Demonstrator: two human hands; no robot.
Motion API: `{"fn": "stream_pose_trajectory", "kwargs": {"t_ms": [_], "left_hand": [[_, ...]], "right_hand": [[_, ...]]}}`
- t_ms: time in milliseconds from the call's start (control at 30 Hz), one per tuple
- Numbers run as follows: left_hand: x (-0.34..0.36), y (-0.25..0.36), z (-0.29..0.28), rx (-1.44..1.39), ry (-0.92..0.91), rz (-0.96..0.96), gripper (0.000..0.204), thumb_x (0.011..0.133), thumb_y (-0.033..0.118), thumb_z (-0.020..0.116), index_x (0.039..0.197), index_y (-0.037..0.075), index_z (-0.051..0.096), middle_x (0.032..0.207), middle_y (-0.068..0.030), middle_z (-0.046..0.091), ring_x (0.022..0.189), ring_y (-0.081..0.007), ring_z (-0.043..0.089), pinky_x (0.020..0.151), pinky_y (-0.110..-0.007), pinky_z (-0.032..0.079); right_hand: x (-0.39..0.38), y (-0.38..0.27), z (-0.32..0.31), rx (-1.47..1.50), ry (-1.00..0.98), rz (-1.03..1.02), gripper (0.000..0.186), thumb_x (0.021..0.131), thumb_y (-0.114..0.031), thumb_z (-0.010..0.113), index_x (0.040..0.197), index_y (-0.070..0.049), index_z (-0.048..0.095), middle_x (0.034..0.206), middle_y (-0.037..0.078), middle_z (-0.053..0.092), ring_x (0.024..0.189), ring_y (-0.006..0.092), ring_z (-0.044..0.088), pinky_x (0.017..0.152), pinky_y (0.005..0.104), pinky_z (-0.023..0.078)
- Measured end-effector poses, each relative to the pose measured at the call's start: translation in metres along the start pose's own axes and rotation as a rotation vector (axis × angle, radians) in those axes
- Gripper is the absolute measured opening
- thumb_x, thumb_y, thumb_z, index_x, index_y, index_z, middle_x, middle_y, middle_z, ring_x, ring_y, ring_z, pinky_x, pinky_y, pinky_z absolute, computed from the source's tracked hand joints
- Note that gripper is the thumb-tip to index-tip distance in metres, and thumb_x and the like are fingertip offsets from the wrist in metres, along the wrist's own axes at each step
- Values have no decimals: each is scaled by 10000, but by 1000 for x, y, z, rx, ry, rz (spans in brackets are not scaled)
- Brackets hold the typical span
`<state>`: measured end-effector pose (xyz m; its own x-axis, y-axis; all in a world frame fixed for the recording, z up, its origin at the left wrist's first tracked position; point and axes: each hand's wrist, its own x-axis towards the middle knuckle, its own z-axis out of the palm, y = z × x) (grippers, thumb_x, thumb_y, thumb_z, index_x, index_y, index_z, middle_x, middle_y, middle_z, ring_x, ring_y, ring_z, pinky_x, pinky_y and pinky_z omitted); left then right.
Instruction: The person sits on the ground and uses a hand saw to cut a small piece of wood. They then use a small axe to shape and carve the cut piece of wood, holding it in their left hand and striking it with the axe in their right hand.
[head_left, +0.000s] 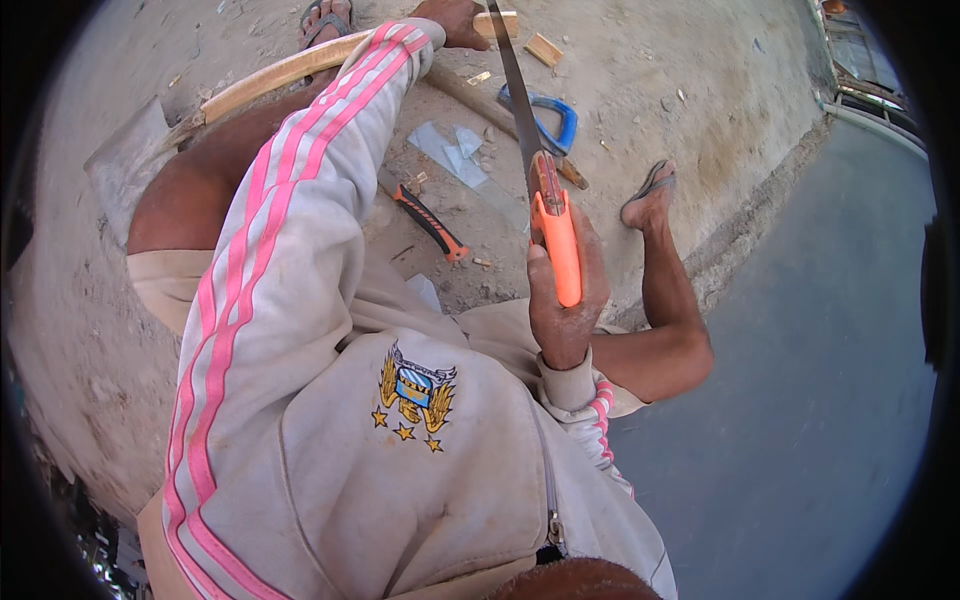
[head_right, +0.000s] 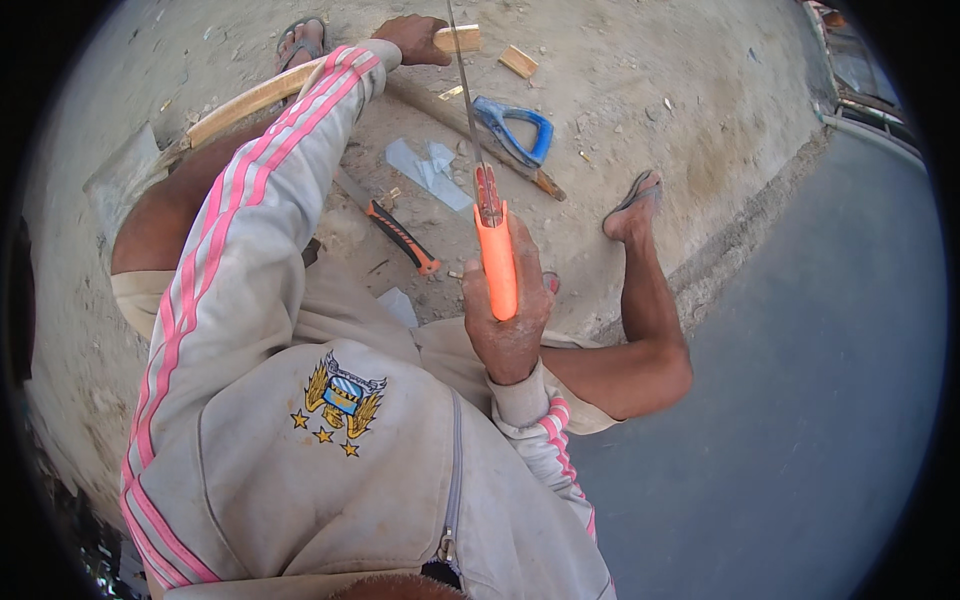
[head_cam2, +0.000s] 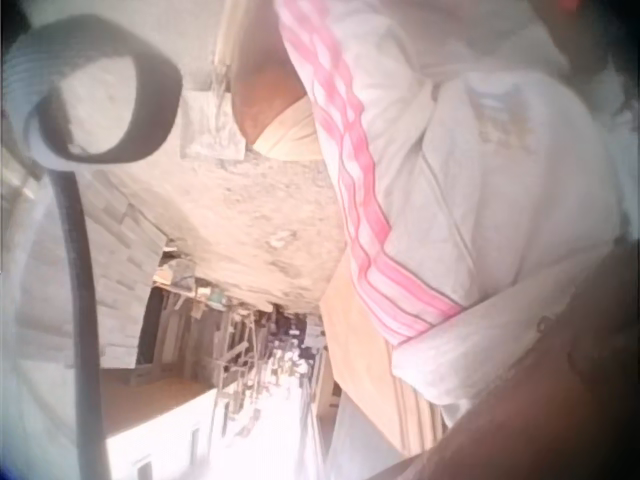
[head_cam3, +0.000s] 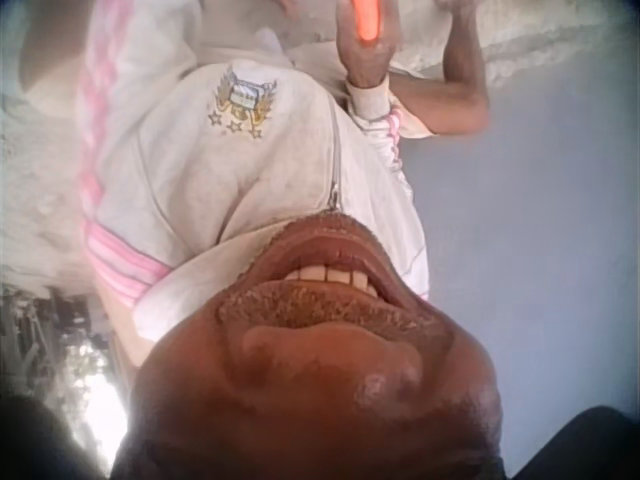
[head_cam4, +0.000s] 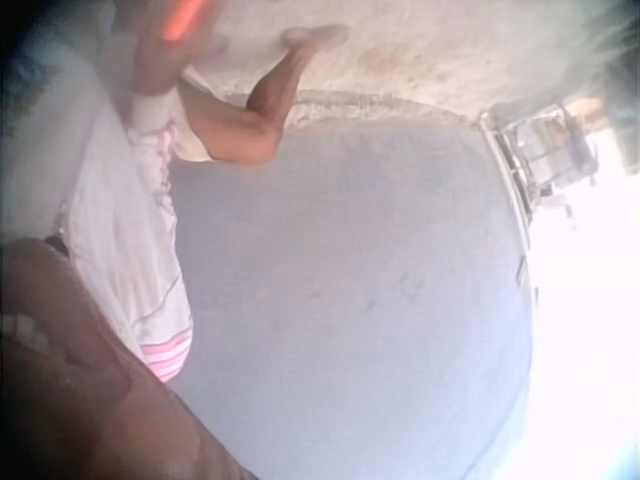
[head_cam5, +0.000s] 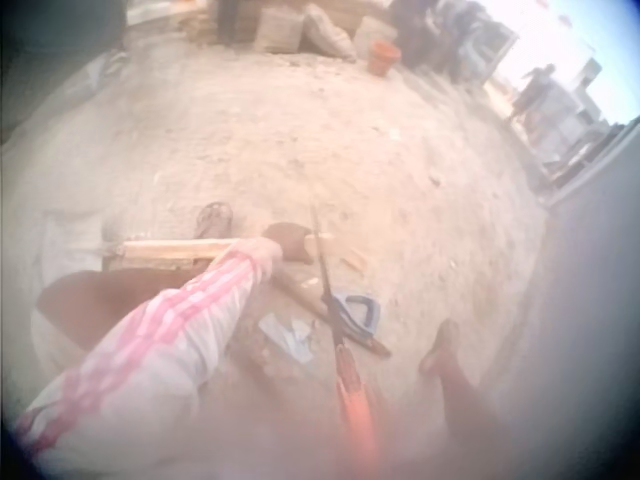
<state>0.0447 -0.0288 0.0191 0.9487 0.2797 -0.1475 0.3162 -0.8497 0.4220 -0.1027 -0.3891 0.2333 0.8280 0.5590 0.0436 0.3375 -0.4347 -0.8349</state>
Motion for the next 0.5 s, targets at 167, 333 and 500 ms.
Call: {"fn": "stream_pose_trajectory", "kwargs": {"t_ms": [167,333,500], "left_hand": [[8,12,-39,8,-60,5,575,749,447,757,1239,153,693,1233,-163,687,1178,-330,634,999,-451,504],[0,10,-19,-3,6,-36,597,737,478,740,1241,163,683,1058,-151,742,941,-338,720,856,-470,561],[-2,20,-13,27,-14,1,587,749,502,732,1225,163,679,1053,-146,743,951,-343,715,856,-470,560]], "right_hand": [[16,-1,8,108,37,31,573,829,31,655,1385,48,519,1292,210,625,1104,276,675,924,350,527],[4,-2,8,-25,-13,-19,590,820,42,656,1393,40,513,1290,215,623,1105,296,678,925,348,530],[-16,-12,2,-28,4,39,543,851,26,603,1387,59,519,1241,164,642,1069,204,648,938,326,510]]}}
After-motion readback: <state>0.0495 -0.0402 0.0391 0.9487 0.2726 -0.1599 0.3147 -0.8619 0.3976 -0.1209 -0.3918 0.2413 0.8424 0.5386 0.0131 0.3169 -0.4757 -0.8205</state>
